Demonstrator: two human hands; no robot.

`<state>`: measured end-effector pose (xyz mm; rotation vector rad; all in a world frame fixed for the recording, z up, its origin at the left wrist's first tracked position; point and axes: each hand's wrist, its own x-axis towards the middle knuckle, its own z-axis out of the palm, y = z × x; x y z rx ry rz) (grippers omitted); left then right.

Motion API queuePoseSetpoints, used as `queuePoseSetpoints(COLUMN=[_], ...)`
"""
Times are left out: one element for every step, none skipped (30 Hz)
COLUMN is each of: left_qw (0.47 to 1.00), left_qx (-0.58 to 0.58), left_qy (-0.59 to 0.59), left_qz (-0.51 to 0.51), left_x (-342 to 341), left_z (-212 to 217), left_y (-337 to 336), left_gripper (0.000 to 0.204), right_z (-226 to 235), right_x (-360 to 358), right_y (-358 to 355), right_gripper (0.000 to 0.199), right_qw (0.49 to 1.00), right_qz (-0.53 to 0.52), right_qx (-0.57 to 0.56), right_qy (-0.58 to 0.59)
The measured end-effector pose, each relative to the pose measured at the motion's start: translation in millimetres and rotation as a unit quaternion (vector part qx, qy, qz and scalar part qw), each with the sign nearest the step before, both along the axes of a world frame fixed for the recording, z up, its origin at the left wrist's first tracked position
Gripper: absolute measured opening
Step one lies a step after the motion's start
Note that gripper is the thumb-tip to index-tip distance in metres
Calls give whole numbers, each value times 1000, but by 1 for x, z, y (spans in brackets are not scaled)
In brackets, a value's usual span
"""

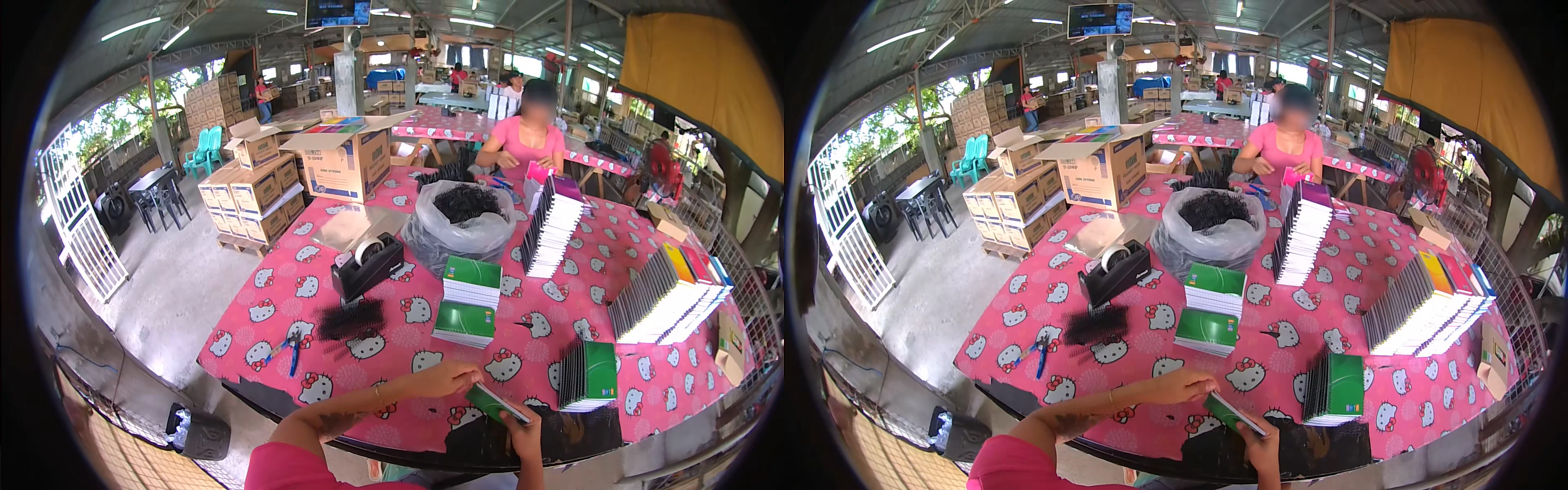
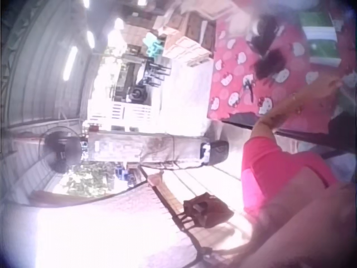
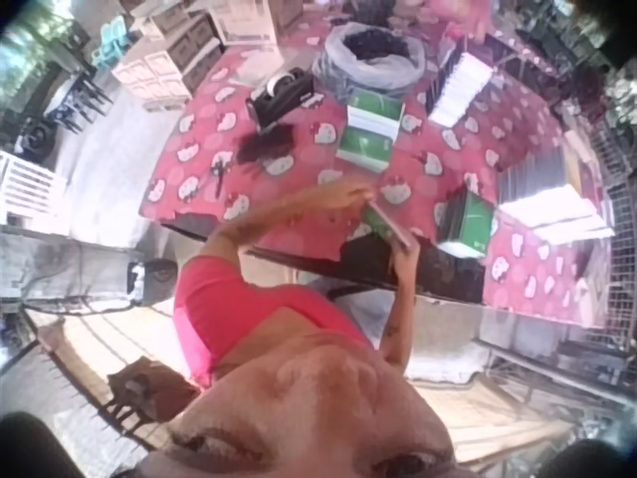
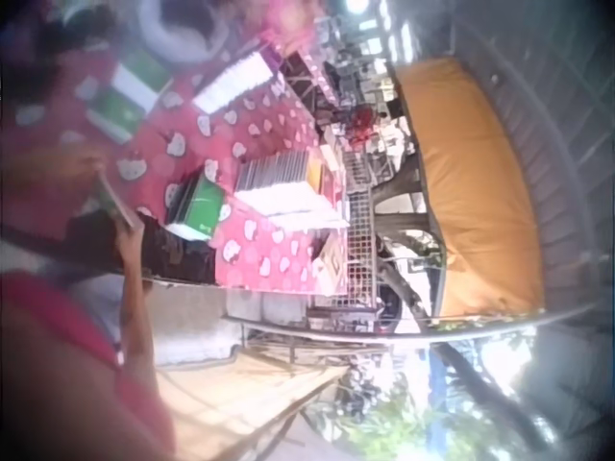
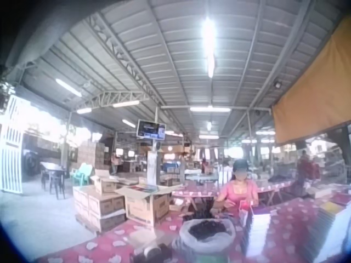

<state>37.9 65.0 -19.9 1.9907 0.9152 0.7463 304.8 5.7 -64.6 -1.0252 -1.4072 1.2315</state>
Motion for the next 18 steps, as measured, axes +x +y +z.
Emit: queuePoseSetpoints(left_qw=[999,997,998,999,998,998,996,993,994,994,994,998,999,999,998,996,992,994], left_qx=[-26,-52,-26,0,26,53,81,108,106,105,103,65,26,-12,-49,-86,-123,-104], left_qy=[-4,-7,-16,-24,-32,-37,-41,-45,-35,-25,-15,5,25,45,33,22,10,-2], left_qz=[-25,-51,-46,-41,-36,-26,-16,-5,4,14,24,15,6,-3,-5,-8,-10,-16], left_x=[-1,-1,-3,-3,-3,0,3,5,4,3,2,1,0,-1,-3,-4,-5,-6], left_z=[8,14,12,4,-3,-7,-11,-15,-19,-23,-27,-19,-12,-3,0,3,5,2], left_y=[-2,-1,0,0,-1,-1,0,0,0,-1,0,1,1,2,1,0,0,-1], left_gripper=[23,22,22,22,22,22,22,22,22,23,23,24,25,26,26,26,26,25], right_z=[3,4,4,3,3,3,4,5,3,2,1,2,4,5,6,8,8,8], right_x=[1,1,0,0,-1,-2,-3,-4,-3,-1,0,0,-1,-2,-3,-3,-4,-4], right_y=[-1,-2,-2,-2,-2,-2,-2,-1,-2,-2,-2,-3,-4,-4,-5,-5,-6,-6], right_gripper=[27,27,27,26,26,26,25,25,25,25,25,25,25,25,24,24,24,24], right_qw=[1000,1000,1000,1000,1000,1000,1000,1000,1000,1000,999,999,1000,1000,1000,1000,999,1000], right_qz=[0,1,1,1,1,-3,-7,-11,-13,-15,-17,-18,-20,-21,-20,-19,-18,-14], right_qx=[1,1,-2,-5,-9,-5,-1,3,-9,-21,-32,-22,-13,-3,-3,-3,-3,-4], right_qy=[-3,-6,-4,-2,0,7,14,21,9,-4,-17,-16,-15,-14,-18,-23,-27,-23])
